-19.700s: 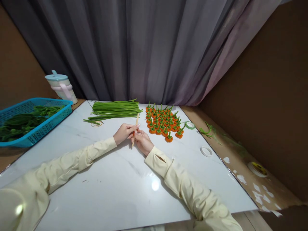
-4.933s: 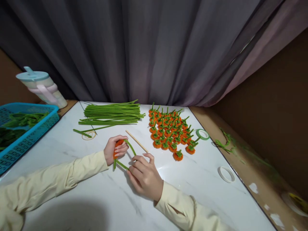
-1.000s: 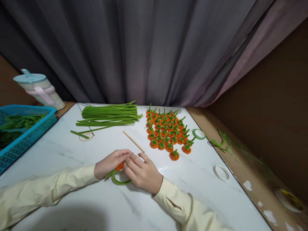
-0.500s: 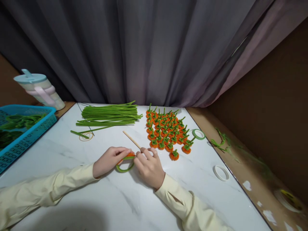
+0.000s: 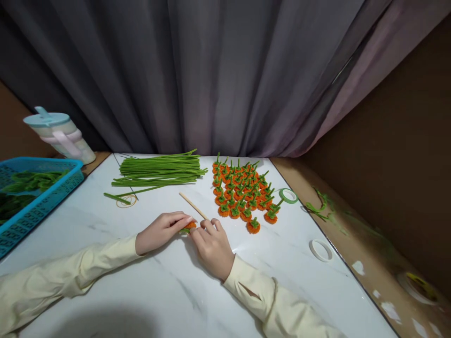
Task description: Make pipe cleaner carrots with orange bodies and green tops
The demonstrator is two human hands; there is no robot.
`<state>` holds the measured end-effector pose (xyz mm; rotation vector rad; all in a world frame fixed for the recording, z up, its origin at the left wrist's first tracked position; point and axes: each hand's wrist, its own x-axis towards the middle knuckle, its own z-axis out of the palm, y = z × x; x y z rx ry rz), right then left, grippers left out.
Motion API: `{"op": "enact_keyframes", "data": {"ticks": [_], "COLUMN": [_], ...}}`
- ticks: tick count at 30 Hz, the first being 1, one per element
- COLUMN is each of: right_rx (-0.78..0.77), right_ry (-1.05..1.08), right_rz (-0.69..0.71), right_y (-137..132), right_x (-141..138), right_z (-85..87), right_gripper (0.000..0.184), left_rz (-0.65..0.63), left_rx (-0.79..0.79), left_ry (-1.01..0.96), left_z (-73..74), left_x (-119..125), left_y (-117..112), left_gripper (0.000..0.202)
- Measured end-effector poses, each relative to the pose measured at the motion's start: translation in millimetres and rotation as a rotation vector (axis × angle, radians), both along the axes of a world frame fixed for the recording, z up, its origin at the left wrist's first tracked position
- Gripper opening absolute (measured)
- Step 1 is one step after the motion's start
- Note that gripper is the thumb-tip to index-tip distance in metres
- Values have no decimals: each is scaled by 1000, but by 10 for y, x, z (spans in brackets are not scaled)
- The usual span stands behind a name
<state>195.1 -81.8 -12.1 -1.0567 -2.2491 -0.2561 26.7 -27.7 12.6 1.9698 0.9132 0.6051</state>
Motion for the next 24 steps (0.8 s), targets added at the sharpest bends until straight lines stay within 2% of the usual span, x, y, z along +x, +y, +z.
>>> {"op": "enact_keyframes", "data": {"ticks": [7, 12, 15, 17, 20, 22, 24], "right_rx": [24, 12, 12, 7, -24, -58, -42], "right_ry": [45, 64, 106, 151, 223, 228, 188], "right_rz": [-52, -15, -10, -43, -137, -193, -192], "right_y": [32, 19, 11, 18, 44, 55, 45], "right_x": [32, 44, 80, 107, 131, 153, 207], "right_z": [-46, -49, -58, -64, -25, 90, 299], "right_gripper": [14, 15, 16, 16, 17, 18, 13], "left_rz": [-111, -163, -175, -113, 25, 77, 66], "left_rx": [496, 836, 953, 940, 780, 622, 451], "left_ry": [261, 248, 225, 166, 45, -35, -116], "left_z": [-97, -176, -174, -176, -197, -209, -205], "left_x": [-285, -408, -474, -542, -636, -655, -626], "left_y": [83, 113, 220, 329, 477, 520, 511], "left_gripper": [28, 33, 32, 31, 30, 33, 37]}}
